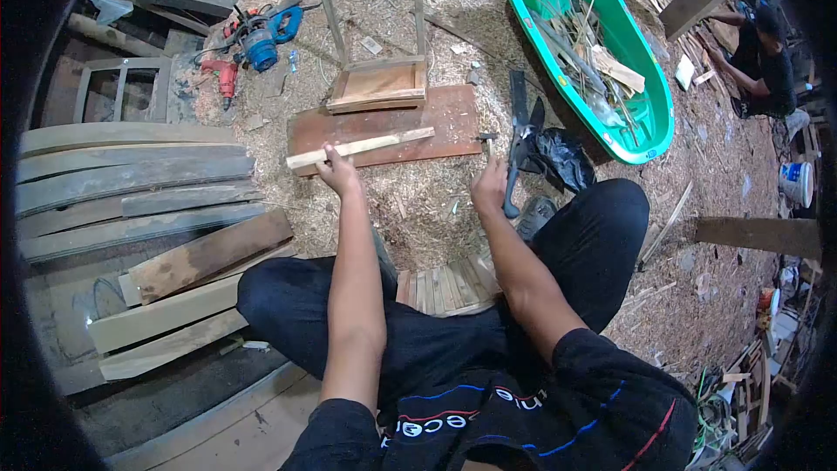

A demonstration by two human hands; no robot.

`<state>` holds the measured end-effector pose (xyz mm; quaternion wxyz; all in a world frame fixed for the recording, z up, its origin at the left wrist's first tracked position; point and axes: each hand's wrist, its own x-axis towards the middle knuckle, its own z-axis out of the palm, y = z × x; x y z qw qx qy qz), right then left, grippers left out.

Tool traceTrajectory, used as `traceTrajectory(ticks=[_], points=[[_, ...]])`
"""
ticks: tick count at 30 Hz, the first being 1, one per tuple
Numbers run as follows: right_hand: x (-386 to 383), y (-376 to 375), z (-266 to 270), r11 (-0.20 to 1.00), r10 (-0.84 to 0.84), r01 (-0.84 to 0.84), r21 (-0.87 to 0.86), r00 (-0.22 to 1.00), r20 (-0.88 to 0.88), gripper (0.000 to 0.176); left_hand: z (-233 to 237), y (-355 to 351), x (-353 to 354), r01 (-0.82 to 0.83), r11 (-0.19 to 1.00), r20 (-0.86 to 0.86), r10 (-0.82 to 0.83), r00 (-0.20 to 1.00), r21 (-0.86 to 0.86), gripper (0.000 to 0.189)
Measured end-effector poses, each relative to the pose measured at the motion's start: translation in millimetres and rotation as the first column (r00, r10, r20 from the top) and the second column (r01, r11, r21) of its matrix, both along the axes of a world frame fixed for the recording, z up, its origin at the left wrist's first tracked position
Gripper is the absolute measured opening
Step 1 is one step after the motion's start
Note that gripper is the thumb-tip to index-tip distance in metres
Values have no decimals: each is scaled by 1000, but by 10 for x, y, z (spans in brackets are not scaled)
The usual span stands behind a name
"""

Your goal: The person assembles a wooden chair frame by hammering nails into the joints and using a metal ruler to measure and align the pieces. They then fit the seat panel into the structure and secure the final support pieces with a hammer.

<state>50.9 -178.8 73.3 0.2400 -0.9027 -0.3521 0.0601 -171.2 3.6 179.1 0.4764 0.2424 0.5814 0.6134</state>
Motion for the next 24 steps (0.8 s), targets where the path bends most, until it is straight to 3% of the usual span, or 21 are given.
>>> traceTrajectory(ticks=[2,5,6,8,11,14,17,18,20,21,22,24], points=[[41,15,-206,977,6,-34,-212,992,-128,45,-192,13,-40,19,998,117,-11,993,-67,32],[78,-216,-268,975,-62,11,-221,973,-222,37,-653,26,-185,137,984,202,-113,973,-110,32],[45,-232,-285,966,-73,26,-258,982,-173,36,-667,9,-203,200,971,316,-150,937,-130,35],[-12,-237,-316,942,-90,62,-329,993,-70,32,-701,0,-184,259,957,360,-197,912,-132,36],[28,-256,-491,883,-47,8,-470,996,-70,32,-702,17,-123,282,951,449,-196,872,-131,35],[30,-263,-375,918,-84,-5,-396,975,-208,33,-712,67,-42,289,949,543,-180,820,-123,34],[-39,-347,-436,981,-188,159,-116,927,-324,31,-829,150,111,277,959,559,-196,806,-64,33],[-44,-353,-342,983,-183,161,-89,911,-370,29,-911,149,140,353,936,549,-287,785,-15,36],[-88,-352,-170,985,-164,169,-18,922,-350,29,-1031,137,257,415,835,183,-373,910,-361,39],[-120,-373,-115,985,-158,174,15,927,-341,29,-1110,106,288,378,760,-4,-447,894,-529,41],[-115,-374,-107,978,-176,205,33,902,-394,28,-1289,61,303,239,876,-139,-322,937,-419,43],[-118,-369,-95,968,-178,236,82,883,-435,27,-1439,-61,399,257,939,-595,-345,726,-230,40]])
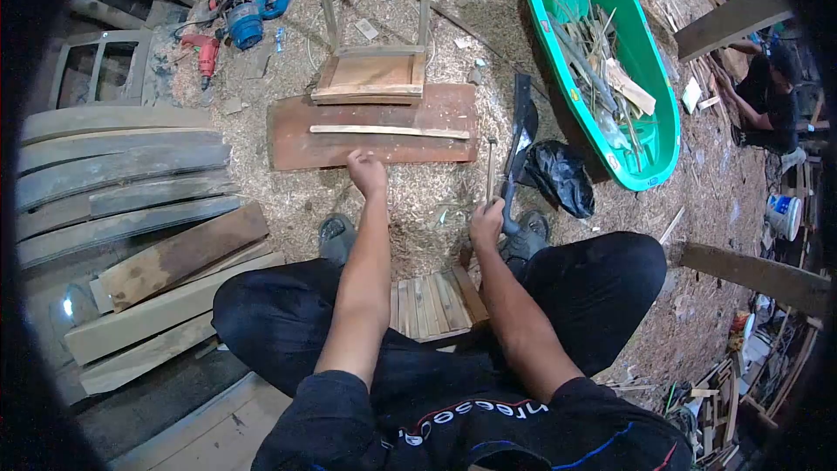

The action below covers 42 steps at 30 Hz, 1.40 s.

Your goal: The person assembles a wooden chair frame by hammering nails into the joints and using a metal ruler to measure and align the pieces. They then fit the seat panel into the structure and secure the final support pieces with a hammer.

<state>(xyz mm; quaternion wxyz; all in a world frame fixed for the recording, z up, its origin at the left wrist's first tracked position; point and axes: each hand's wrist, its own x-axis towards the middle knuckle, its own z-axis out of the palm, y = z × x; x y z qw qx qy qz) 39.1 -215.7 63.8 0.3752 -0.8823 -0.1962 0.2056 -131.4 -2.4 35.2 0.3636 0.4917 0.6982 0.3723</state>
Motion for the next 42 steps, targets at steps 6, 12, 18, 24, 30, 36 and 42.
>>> traceTrajectory(ticks=[6,12,18,24,30,36,42], points=[[-77,62,81,995,-25,17,98,997,80,26,431,-200,782,741,671,-599,-581,552,32,48],[-145,89,347,973,90,-119,200,985,148,22,396,-252,1062,720,542,-636,-750,183,-433,61],[-207,203,416,993,72,-68,98,997,-40,24,365,-288,1151,663,594,-652,-730,205,-456,63],[-93,241,483,985,167,-166,-36,986,10,23,546,-234,1212,602,528,-569,-810,145,-599,73],[-113,206,505,952,222,-207,-227,974,42,29,615,-222,1214,586,508,-567,-818,97,-632,86],[-88,158,513,957,238,-224,-183,970,58,30,580,-216,1210,585,509,-578,-812,83,-631,87],[-38,83,428,984,156,-152,-91,987,35,27,593,-182,1229,587,498,-516,-843,153,-639,94]])
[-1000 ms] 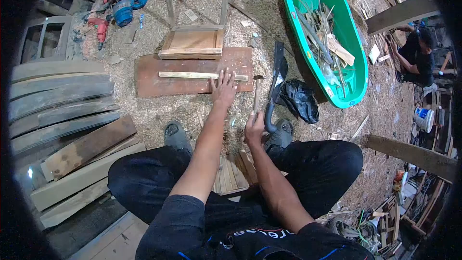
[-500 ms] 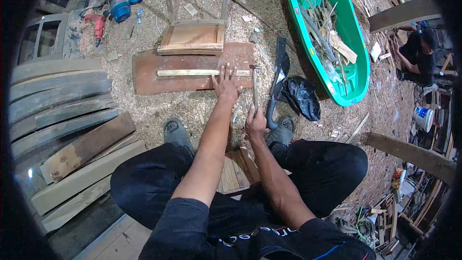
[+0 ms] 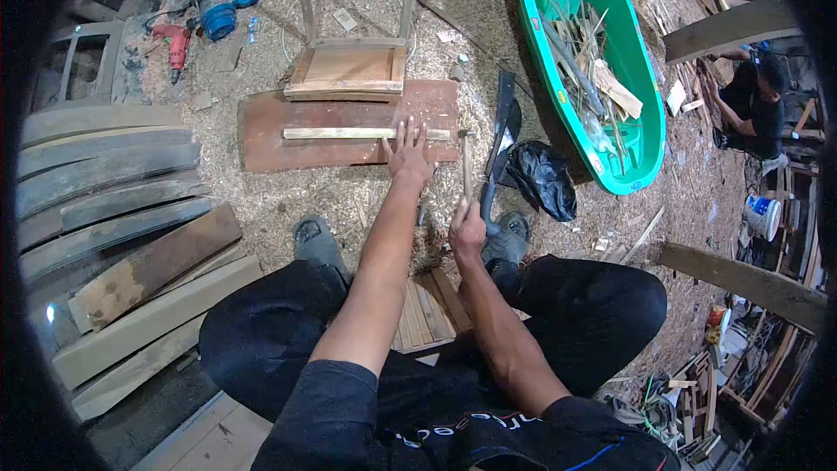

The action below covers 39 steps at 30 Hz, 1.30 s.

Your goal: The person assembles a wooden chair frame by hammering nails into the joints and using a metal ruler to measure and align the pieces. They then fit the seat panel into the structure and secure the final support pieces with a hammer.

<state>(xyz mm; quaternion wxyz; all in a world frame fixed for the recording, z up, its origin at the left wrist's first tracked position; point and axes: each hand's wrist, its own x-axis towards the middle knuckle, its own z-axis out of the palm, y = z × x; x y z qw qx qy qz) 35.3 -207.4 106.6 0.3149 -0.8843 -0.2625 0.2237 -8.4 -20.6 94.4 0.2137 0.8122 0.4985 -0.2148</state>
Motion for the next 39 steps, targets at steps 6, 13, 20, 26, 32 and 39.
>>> traceTrajectory(ticks=[6,13,20,26,32,39], points=[[14,146,42,984,87,-79,-160,995,42,30,67,12,20,40,999,-71,-41,997,-19,99],[-20,99,39,991,67,-63,-122,997,29,29,110,25,20,57,998,-86,-60,994,-34,103],[-15,-5,-10,1000,19,-19,-24,1000,0,32,91,26,27,35,997,-85,-40,996,-64,102],[-22,52,12,999,27,-26,-47,999,32,36,130,45,16,34,997,-65,-39,997,-65,104],[33,42,34,997,14,-13,-70,1000,20,35,200,78,54,25,996,-83,-31,996,-80,108],[5,29,41,988,15,-28,-155,997,-79,34,100,68,43,7,997,-20,-8,1000,-83,109]])
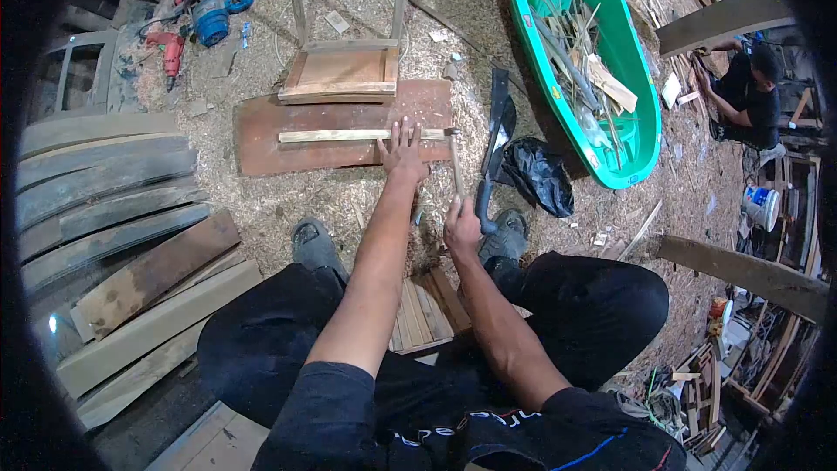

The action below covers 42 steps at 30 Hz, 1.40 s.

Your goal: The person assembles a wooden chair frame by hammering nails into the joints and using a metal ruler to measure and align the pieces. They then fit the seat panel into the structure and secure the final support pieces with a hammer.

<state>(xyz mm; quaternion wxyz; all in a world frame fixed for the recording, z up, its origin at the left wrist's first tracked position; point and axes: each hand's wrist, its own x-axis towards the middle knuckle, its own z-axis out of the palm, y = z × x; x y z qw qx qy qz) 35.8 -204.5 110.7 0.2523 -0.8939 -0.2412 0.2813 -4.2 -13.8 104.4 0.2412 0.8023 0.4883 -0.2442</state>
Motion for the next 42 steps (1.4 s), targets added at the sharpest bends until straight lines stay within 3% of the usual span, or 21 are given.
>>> traceTrajectory(ticks=[5,8,9,12,18,27,31,34,37,40,42], points=[[-15,23,-58,998,27,-32,49,994,109,31,-10,-40,-11,11,1000,-27,-11,1000,12,109],[3,13,-40,996,31,-38,80,996,85,29,2,-18,-13,15,1000,-40,-14,999,19,109],[-25,30,-54,987,-8,-15,158,990,142,28,-10,-8,-4,9,1000,-40,-8,999,26,110],[2,54,-84,998,26,-16,-67,989,145,29,-9,-39,-26,5,1000,-27,-5,1000,-6,111],[63,53,-66,993,-51,29,112,979,197,31,-90,-30,-27,3,1000,-12,-3,1000,16,114],[33,35,-83,998,53,-48,-29,980,193,30,13,-19,-16,27,1000,-54,-27,998,-2,113],[11,60,-57,994,68,-86,62,964,256,30,-49,-18,-24,45,998,-58,-43,997,33,116],[-26,46,-48,981,112,-81,-177,978,176,30,5,-14,-12,9,1000,-39,-9,999,7,113],[-29,-42,-80,996,24,-36,75,986,163,31,75,-18,6,14,1000,-73,-14,997,-1,111],[-75,34,-56,990,35,-60,126,980,196,32,37,-48,-45,24,998,9,-24,1000,61,109],[-58,91,-18,980,-5,-16,201,994,107,33,45,-27,-33,26,1000,-12,-26,1000,16,111]])
